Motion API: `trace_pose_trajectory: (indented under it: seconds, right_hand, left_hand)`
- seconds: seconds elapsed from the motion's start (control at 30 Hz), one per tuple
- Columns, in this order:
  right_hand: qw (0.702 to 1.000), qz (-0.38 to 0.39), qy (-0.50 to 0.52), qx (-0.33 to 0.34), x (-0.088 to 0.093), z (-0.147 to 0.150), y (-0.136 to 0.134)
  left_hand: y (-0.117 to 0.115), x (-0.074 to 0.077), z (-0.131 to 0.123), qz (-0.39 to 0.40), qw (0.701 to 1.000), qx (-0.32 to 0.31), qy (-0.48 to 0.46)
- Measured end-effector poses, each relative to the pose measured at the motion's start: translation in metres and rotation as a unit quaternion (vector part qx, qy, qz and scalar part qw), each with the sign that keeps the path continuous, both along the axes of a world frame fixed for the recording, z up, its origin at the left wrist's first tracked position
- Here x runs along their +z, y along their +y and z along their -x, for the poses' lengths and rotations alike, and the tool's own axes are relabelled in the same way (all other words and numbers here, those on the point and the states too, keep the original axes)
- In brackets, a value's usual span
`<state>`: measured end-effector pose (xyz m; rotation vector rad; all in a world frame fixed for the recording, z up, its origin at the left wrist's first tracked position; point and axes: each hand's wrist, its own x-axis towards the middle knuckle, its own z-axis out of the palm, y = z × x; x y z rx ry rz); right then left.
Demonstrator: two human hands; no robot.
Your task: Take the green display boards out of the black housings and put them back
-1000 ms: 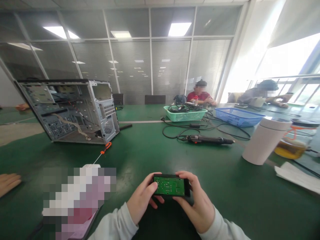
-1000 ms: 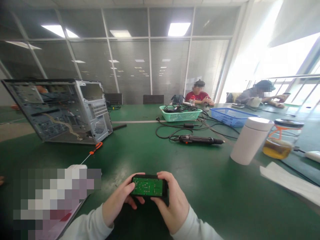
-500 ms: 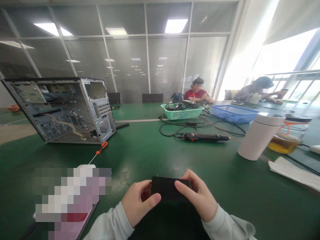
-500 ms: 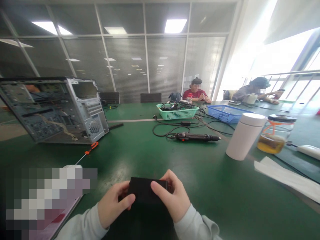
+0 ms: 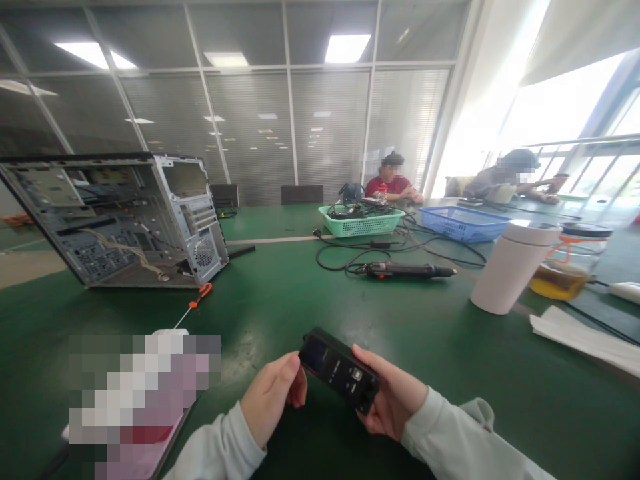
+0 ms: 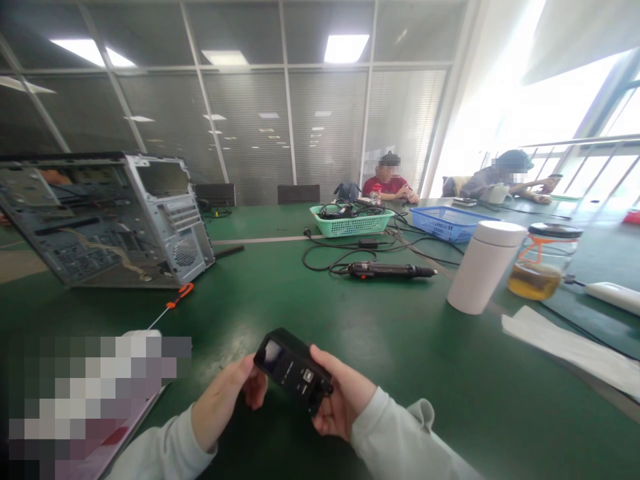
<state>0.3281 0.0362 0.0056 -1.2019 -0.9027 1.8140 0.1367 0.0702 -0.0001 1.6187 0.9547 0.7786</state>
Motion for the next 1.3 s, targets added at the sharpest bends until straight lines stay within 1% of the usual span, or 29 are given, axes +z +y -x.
trace_pose_trajectory:
  seconds: [0.03, 0.07, 0.1, 0.13, 0.2, 0.3, 0.37, 0.4, 0.43, 0.47, 0.6, 0.7, 0.77, 0.93, 1.13, 1.3]
  right_hand:
    - [1.0, -0.018, -0.012, -0.014, -0.003, 0.0, 0.001]
    - [0.997, -0.059, -0.034, -0.032, -0.005, -0.001, 0.002]
    - [0.989, -0.119, -0.064, -0.054, -0.007, -0.001, 0.003]
    - [0.974, -0.188, -0.101, -0.077, -0.008, -0.002, 0.003]
    - [0.931, -0.298, -0.179, -0.113, -0.008, -0.004, 0.001]
    - [0.858, -0.397, -0.296, -0.138, -0.003, -0.005, -0.005]
    - [0.802, -0.463, -0.354, -0.132, 0.0, -0.005, -0.009]
    - [0.779, -0.49, -0.371, -0.124, 0.001, -0.005, -0.011]
    - [0.765, -0.508, -0.379, -0.115, 0.002, -0.005, -0.012]
    - [0.761, -0.515, -0.379, -0.105, 0.002, -0.005, -0.013]
    - [0.781, -0.5, -0.369, -0.063, 0.001, -0.003, -0.014]
    - [0.775, -0.497, -0.388, -0.031, 0.002, -0.001, -0.013]
    - [0.773, -0.497, -0.393, -0.029, 0.003, -0.001, -0.012]
    - [0.771, -0.495, -0.396, -0.058, 0.006, -0.003, -0.012]
    - [0.779, -0.487, -0.387, -0.075, 0.004, -0.007, -0.011]
    - [0.771, -0.494, -0.392, -0.089, 0.002, -0.007, -0.008]
  left_hand:
    - [0.001, -0.001, 0.0, 0.006, 1.0, -0.005, -0.013]
    - [0.001, -0.002, -0.001, 0.013, 1.0, -0.005, -0.027]
    - [0.002, -0.002, -0.001, 0.022, 0.999, 0.0, -0.041]
    - [0.002, -0.002, -0.001, 0.03, 0.998, 0.009, -0.055]
    - [0.002, -0.001, -0.001, 0.034, 0.997, 0.033, -0.064]
    - [0.0, 0.002, -0.001, -0.009, 0.998, 0.055, -0.031]
    - [-0.002, 0.004, -0.001, -0.045, 0.998, 0.047, 0.003]
    - [-0.003, 0.005, 0.0, -0.063, 0.997, 0.04, 0.021]
    - [-0.004, 0.006, 0.0, -0.081, 0.995, 0.036, 0.039]
    - [-0.004, 0.007, -0.001, -0.1, 0.993, 0.035, 0.059]
    - [-0.008, 0.012, -0.002, -0.166, 0.977, 0.036, 0.13]
    - [-0.011, 0.015, -0.004, -0.213, 0.962, 0.029, 0.17]
    - [-0.013, 0.015, -0.004, -0.234, 0.955, 0.035, 0.18]
    - [-0.015, 0.017, -0.003, -0.247, 0.958, 0.059, 0.135]
    - [-0.014, 0.019, 0.0, -0.259, 0.961, 0.049, 0.086]
    - [-0.011, 0.018, 0.0, -0.251, 0.966, 0.036, 0.055]
